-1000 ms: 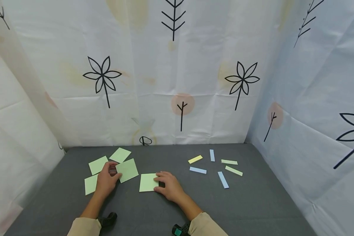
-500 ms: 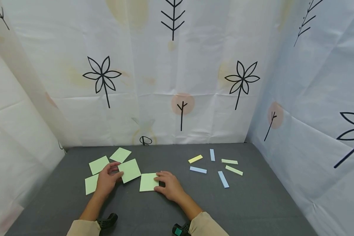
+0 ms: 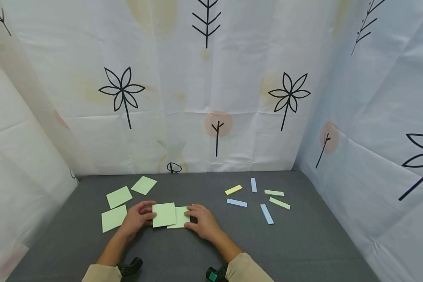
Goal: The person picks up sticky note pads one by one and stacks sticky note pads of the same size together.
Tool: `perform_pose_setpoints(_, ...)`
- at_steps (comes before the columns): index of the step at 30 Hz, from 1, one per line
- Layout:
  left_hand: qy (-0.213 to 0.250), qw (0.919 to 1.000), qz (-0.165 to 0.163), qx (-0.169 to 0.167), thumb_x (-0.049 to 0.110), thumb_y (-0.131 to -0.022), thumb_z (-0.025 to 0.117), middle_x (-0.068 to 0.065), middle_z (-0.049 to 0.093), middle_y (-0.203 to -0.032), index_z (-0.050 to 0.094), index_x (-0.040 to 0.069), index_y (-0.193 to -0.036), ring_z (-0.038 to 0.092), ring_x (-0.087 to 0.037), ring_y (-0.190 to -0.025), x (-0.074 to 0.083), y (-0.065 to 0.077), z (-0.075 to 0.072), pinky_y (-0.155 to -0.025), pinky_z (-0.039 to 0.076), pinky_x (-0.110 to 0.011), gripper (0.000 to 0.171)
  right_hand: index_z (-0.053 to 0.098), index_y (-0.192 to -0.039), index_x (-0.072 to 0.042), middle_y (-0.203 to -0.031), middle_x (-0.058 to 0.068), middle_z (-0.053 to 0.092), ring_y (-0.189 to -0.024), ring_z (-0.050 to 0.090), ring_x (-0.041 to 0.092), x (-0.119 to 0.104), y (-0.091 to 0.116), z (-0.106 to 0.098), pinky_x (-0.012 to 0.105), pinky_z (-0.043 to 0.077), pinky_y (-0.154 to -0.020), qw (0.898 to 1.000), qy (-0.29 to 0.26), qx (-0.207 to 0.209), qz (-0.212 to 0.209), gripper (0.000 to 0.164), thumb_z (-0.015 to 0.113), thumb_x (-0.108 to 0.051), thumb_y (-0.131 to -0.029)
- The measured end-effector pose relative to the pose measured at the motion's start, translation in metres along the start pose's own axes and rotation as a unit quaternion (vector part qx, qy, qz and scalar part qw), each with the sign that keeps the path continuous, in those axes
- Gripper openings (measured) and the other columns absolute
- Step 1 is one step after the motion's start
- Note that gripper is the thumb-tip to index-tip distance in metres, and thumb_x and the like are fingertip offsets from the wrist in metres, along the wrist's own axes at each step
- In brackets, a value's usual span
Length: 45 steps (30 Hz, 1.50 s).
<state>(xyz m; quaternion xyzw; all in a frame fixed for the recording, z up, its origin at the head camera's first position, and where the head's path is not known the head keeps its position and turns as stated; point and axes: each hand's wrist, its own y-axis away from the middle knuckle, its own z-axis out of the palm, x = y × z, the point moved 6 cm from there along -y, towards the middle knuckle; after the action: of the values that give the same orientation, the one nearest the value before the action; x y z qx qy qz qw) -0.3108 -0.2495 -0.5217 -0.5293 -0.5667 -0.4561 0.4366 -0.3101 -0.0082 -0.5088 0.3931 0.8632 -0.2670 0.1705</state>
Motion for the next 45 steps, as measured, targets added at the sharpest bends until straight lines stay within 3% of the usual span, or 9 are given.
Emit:
perform_pose_setpoints(6,-0.055,0.9984,0.01,-0.003,-0.002,-0.085,0.07,-0.018,0.064,-0.103,0.056,-0.005,-0.127,0.065,-0.025,-0.079,0.002,-0.002,0.008,-0.065,0.055,-0.035,0.044,0.07,-0.12,-0.01,-0.132,0.005,0.06,-0.129,0.048,0.024,0.0,0.0,0.0,0.038,0.037,-0.105,1.0,0.002,0.0,-0.001,0.037,0.073,-0.026,-0.087)
perform_pose_setpoints(9,-0.086,0.9961,0.013,0.014,-0.003,-0.083,0.071,-0.018,0.064,-0.103,0.059,-0.004,-0.124,0.065,-0.024,-0.079,0.006,-0.002,0.011,-0.064,0.056,-0.035,0.042,0.07,-0.12,-0.01,-0.133,0.006,0.059,-0.129,0.048,0.025,0.0,0.0,0.0,0.039,0.037,-0.104,1.0,0.007,0.001,-0.003,0.037,0.073,-0.027,-0.087)
perform_pose_setpoints(17,-0.178,0.9816,0.046,0.051,-0.003,-0.078,0.074,-0.021,0.066,-0.107,0.063,-0.003,-0.118,0.066,-0.023,-0.079,0.016,0.001,0.02,-0.063,0.055,-0.035,0.042,0.072,-0.115,-0.01,-0.129,0.011,0.058,-0.123,0.049,0.028,0.0,0.002,0.0,0.039,0.04,-0.101,0.999,0.01,0.031,-0.014,0.034,0.077,-0.026,-0.084)
perform_pose_setpoints(30,-0.233,0.9674,0.06,0.078,0.001,-0.077,0.077,-0.015,0.068,-0.102,0.065,0.0,-0.114,0.065,-0.02,-0.076,0.021,0.001,0.028,-0.066,0.053,-0.037,0.039,0.065,-0.121,-0.006,-0.119,0.004,0.062,-0.117,0.051,0.023,0.002,0.001,-0.001,0.036,0.04,-0.099,0.999,0.007,0.045,0.016,0.044,0.077,-0.029,-0.084)
perform_pose_setpoints(45,-0.232,0.9674,0.064,0.078,0.001,-0.074,0.078,-0.013,0.07,-0.1,0.066,0.001,-0.113,0.065,-0.018,-0.074,0.023,-0.004,0.04,-0.063,0.051,-0.033,0.04,0.06,-0.13,-0.008,-0.124,0.004,0.061,-0.12,0.05,0.022,0.006,0.002,0.0,0.039,0.04,-0.099,0.998,-0.022,0.051,0.034,0.047,0.066,-0.035,-0.093)
